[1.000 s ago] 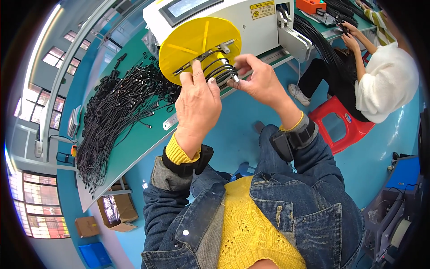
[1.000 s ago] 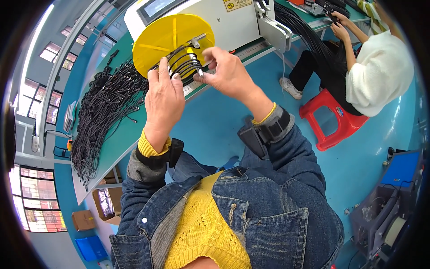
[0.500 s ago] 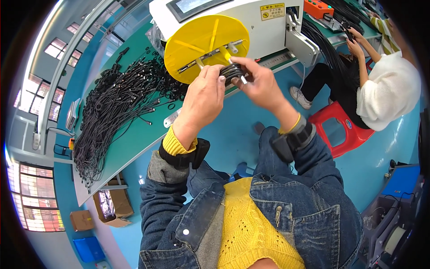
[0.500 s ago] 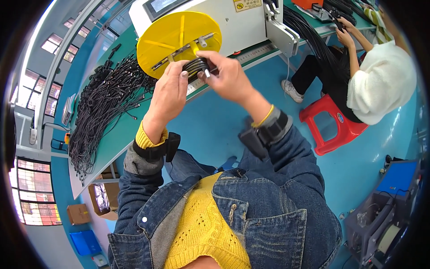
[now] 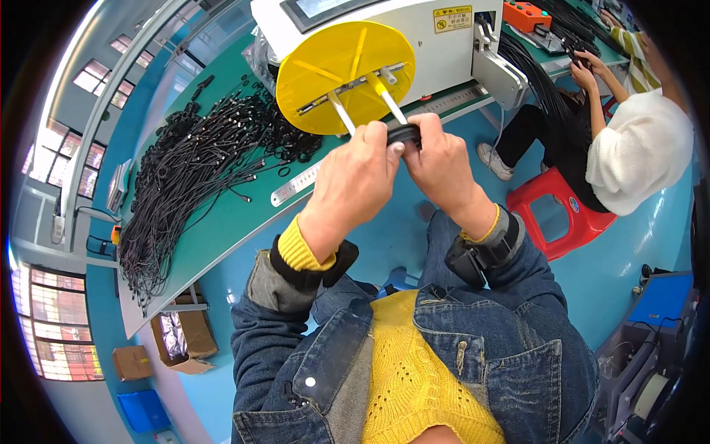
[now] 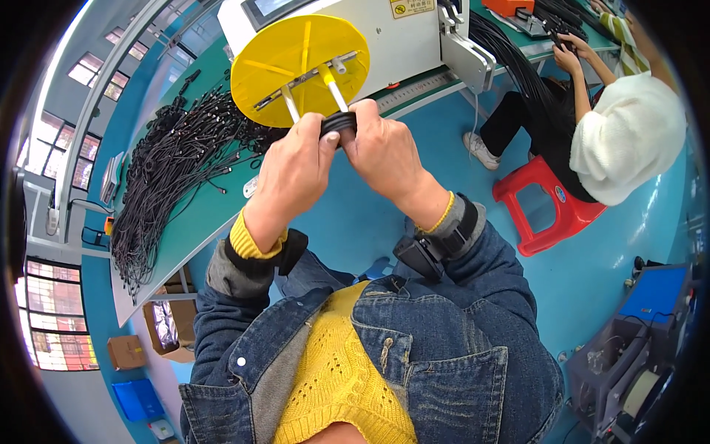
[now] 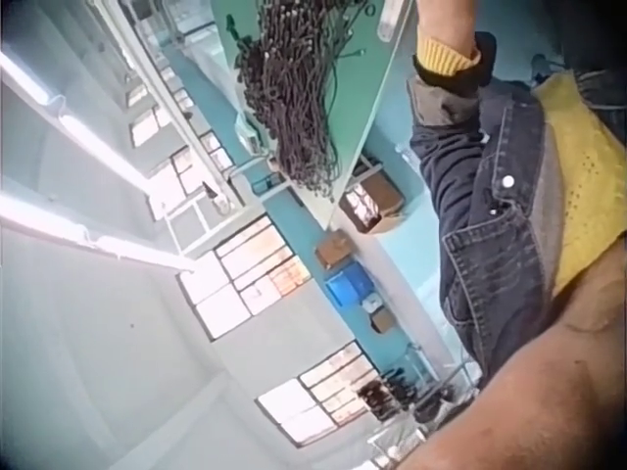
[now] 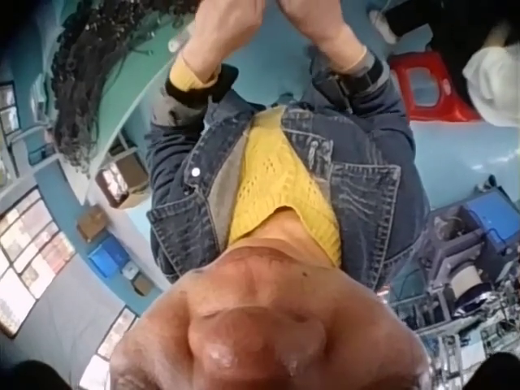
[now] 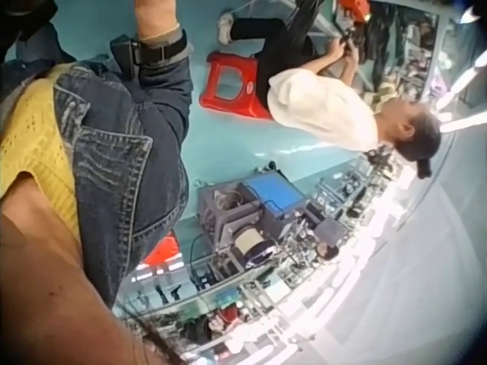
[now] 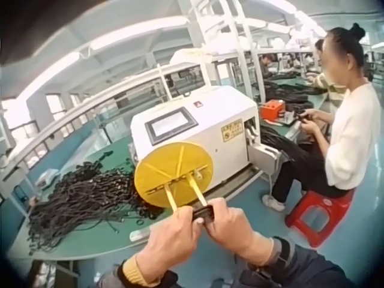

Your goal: The person picks up a cable, winds it around the rotating rods of a machine, and removes the coiled cable. They then pick up a small black ring and slide it onto the coiled cable.

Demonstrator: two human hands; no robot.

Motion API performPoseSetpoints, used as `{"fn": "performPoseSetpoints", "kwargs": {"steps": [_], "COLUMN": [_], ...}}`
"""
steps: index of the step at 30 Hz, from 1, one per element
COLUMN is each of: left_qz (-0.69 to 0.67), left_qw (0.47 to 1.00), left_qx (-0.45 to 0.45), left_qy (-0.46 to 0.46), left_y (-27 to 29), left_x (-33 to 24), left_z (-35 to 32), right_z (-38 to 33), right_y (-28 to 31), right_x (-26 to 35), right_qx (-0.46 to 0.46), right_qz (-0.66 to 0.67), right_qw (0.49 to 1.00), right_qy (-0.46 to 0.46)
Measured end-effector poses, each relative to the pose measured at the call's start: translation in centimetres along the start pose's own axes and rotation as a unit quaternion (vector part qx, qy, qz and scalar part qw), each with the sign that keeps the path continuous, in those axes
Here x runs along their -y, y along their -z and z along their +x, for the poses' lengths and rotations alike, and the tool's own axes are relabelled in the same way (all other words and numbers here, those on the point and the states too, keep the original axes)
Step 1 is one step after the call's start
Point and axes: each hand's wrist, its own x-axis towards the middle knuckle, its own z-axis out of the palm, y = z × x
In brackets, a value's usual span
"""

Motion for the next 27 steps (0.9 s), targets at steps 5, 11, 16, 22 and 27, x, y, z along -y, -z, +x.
{"fn": "performPoseSetpoints", "kwargs": {"steps": [5,11,16,22,27], "left_qz": [-0.038,-0.396,-0.644,-0.576,-0.598], "left_qw": [0.999,0.873,0.691,0.642,0.6], "left_qx": [0.019,0.116,0.136,0.305,0.302], "left_qy": [0.027,0.262,0.298,0.405,0.437], "left_y": [-1.0,-3.3,-4.4,-3.2,-4.0], "left_x": [-2.1,3.6,3.9,5.9,5.9], "left_z": [-3.9,-8.1,-9.7,-10.3,-10.9], "right_z": [-3.5,-5.8,-6.7,-8.2,-8.7], "right_y": [1.6,-1.6,-4.9,-6.3,-6.8], "right_x": [0.7,-0.4,0.4,0.2,-0.2], "right_qx": [0.067,0.287,0.302,0.376,0.368], "right_qz": [-0.024,-0.042,0.091,0.093,0.069], "right_qw": [0.997,0.955,0.945,0.92,0.925], "right_qy": [0.04,0.061,0.082,0.058,0.059]}}
